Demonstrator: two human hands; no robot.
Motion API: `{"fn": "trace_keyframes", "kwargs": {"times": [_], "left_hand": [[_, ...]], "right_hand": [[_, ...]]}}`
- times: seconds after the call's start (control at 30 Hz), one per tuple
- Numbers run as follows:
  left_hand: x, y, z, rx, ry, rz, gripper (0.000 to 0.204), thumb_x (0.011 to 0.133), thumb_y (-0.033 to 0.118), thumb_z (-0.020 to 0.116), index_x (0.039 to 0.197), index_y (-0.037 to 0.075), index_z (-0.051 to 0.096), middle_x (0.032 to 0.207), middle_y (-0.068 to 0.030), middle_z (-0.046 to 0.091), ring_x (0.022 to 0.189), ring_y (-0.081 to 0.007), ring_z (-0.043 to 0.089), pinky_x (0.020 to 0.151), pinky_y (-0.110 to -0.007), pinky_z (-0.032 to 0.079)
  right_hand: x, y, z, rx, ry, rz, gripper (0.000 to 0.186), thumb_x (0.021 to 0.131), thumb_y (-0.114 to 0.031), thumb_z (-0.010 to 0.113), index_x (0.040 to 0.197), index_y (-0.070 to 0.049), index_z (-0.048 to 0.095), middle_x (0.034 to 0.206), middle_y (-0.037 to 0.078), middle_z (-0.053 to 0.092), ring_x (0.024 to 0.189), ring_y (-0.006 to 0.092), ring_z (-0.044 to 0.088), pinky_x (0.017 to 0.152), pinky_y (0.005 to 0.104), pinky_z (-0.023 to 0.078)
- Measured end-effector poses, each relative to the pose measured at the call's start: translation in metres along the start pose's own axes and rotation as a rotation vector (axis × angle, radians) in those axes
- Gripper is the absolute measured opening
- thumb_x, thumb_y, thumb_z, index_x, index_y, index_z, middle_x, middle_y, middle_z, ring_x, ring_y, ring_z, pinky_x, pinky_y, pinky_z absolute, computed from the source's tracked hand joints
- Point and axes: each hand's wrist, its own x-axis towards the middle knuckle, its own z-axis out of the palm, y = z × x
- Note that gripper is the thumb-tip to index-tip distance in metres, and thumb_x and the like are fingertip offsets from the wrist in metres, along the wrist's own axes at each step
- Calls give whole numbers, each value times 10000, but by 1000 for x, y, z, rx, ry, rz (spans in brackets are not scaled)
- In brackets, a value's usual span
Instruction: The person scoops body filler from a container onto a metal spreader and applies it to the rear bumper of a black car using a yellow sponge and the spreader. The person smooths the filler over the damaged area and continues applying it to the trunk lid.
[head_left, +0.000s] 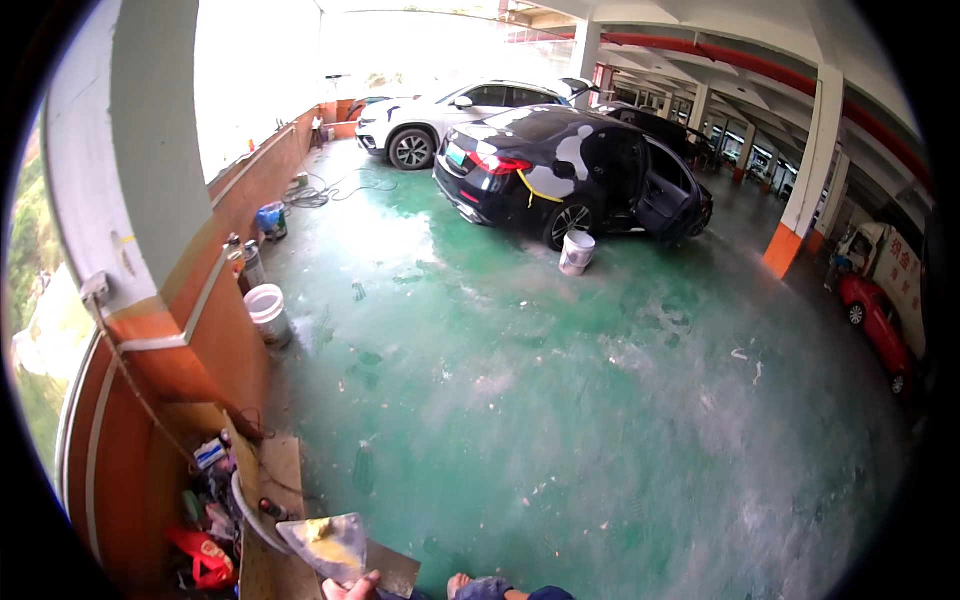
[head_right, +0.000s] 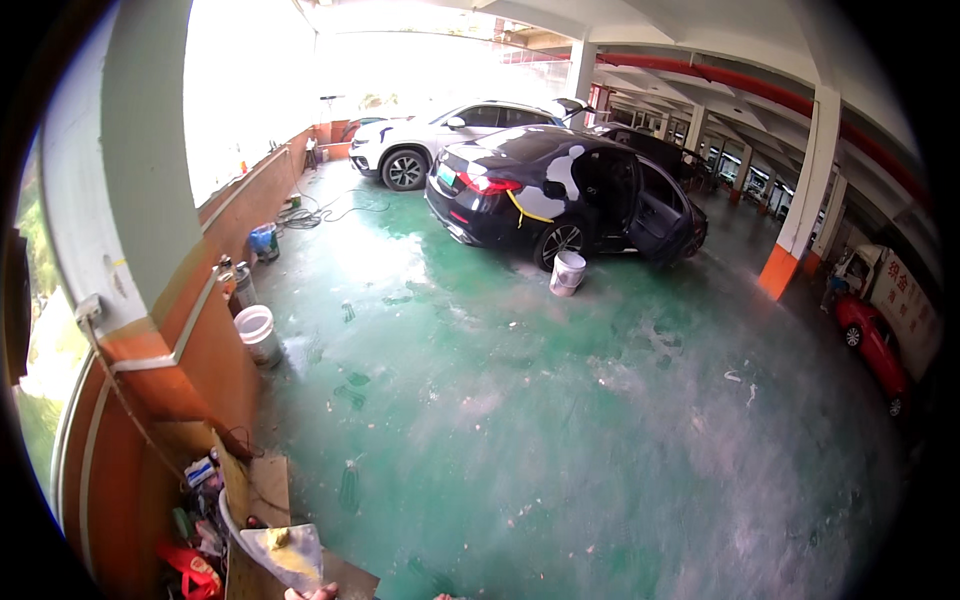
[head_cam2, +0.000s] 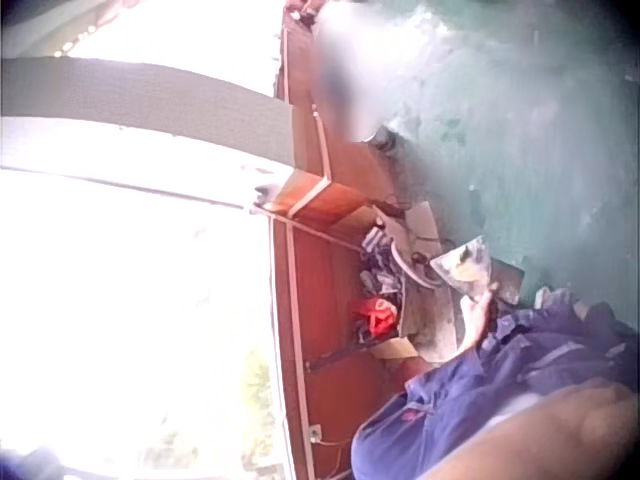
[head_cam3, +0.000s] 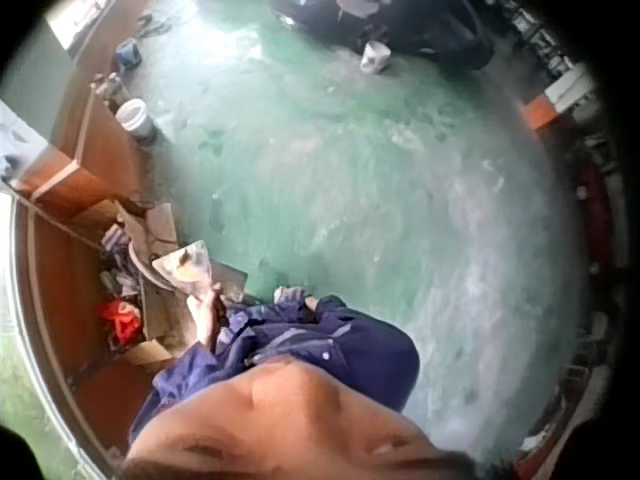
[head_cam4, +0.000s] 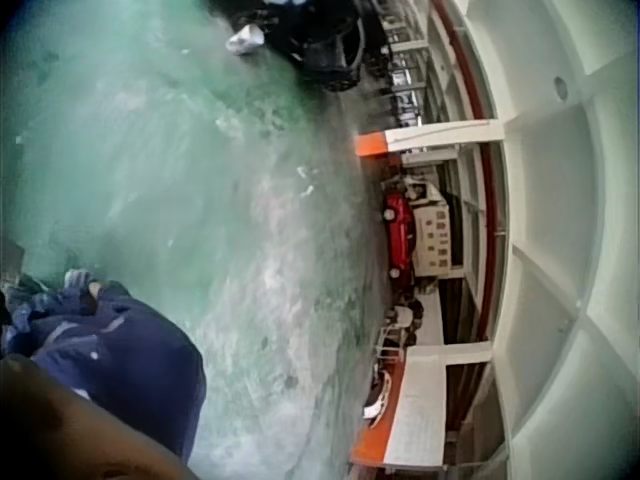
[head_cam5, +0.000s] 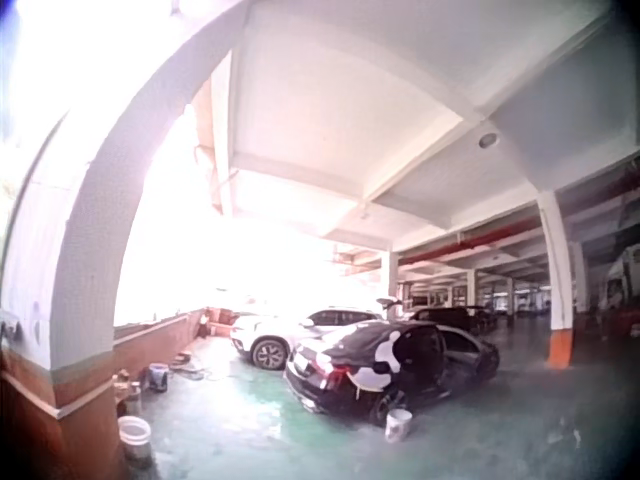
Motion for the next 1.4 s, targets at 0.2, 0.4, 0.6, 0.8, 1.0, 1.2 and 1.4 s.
{"fn": "trace_keyframes", "kwargs": {"times": [0.2,0.4,0.6,0.8,1.0,1.2,1.4], "left_hand": [[202,14,34,-1,58,104,462,923,151,713,556,130,433,469,-3,457,344,-100,375,338,-279,270],[385,175,76,-19,-36,125,465,918,176,734,552,122,452,462,11,446,346,-101,384,346,-284,281],[553,349,134,64,-154,259,439,919,167,740,544,79,530,458,-9,488,335,-110,408,325,-298,299],[722,445,211,183,-217,249,441,918,180,754,552,68,535,473,-4,496,357,-102,425,345,-285,314],[879,521,280,107,-109,193,453,928,241,727,565,80,509,462,-37,479,337,-134,419,316,-293,316],[1024,619,323,70,92,22,485,922,249,731,553,70,473,457,-42,445,331,-132,395,309,-301,312],[1210,693,359,39,158,54,451,914,221,731,564,64,494,449,-33,449,325,-120,393,303,-298,293]], "right_hand": [[110,-44,-131,-3,40,115,195,864,-246,628,970,-82,636,938,115,648,902,344,645,809,483,510],[282,-225,-239,66,145,72,204,861,-257,633,962,-79,636,933,119,650,898,347,646,806,481,512],[437,-391,-334,171,212,-43,214,858,-267,638,955,-76,637,929,123,652,893,351,648,803,479,515],[587,-442,-405,217,211,24,225,854,-278,643,947,-73,637,924,126,655,889,354,649,800,476,517],[728,-511,-523,184,142,66,235,851,-288,648,940,-71,637,919,130,657,884,358,651,797,474,520],[860,-589,-650,124,134,123,247,847,-299,653,932,-68,637,915,134,659,879,361,652,793,472,522],[952,-629,-716,79,114,255,258,844,-309,658,925,-65,638,910,137,662,875,364,653,790,470,525]]}}
